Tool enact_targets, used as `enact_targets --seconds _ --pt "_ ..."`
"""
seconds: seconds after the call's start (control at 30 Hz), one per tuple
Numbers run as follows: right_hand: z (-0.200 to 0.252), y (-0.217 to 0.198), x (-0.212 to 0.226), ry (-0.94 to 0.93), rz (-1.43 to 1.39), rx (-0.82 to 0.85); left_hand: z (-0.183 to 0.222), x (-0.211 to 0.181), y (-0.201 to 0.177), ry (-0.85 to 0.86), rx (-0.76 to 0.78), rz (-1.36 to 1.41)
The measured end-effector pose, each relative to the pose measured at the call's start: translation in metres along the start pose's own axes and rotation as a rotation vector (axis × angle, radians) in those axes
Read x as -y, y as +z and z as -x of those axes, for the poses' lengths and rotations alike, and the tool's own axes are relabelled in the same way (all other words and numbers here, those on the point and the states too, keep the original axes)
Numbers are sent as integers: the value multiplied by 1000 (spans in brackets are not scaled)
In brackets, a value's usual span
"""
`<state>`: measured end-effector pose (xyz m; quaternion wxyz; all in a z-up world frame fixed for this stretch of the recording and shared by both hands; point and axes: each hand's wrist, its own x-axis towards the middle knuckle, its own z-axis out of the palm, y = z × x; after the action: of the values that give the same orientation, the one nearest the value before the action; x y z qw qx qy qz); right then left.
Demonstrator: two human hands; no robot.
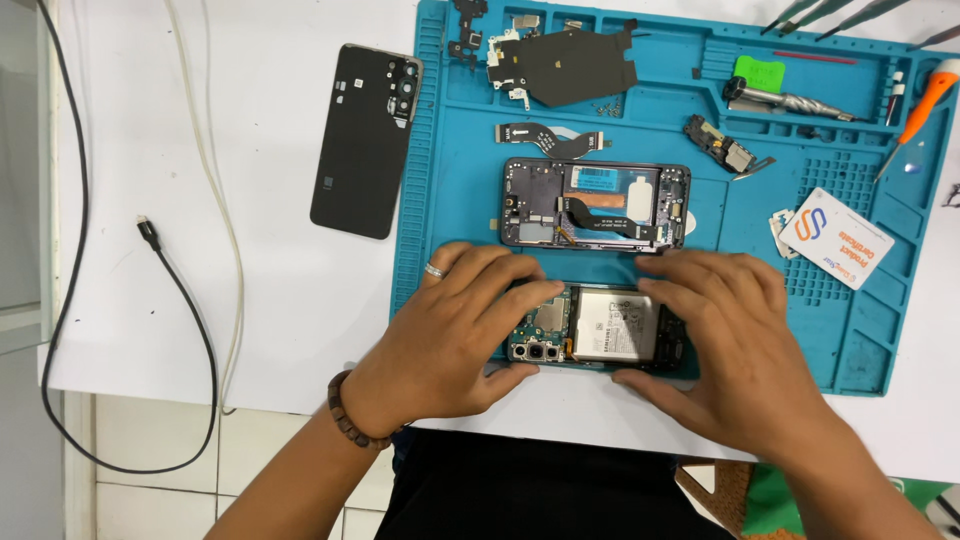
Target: The person disassembles a smartphone on a blue work mat, using a screwdriver to remove screws and a plastic pry tool to separate components. They detach the battery connector, remove the motherboard, and place parts on the mat while handling the phone frame and internal components.
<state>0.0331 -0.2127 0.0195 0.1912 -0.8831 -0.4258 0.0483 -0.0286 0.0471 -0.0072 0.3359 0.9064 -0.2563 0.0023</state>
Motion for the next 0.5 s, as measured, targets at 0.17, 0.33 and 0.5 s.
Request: enact_targets --seconds 0.17,0.33,0.5 --pt "15 0 -11 27 38 13 -3 -1 -1 -16 26 55" --pt "20 6 -17 25 59 32 -6 -4 0 -20 47 80" --pt "20 7 -20 47 -71 18 -5 -9 -2 -55 58 123"
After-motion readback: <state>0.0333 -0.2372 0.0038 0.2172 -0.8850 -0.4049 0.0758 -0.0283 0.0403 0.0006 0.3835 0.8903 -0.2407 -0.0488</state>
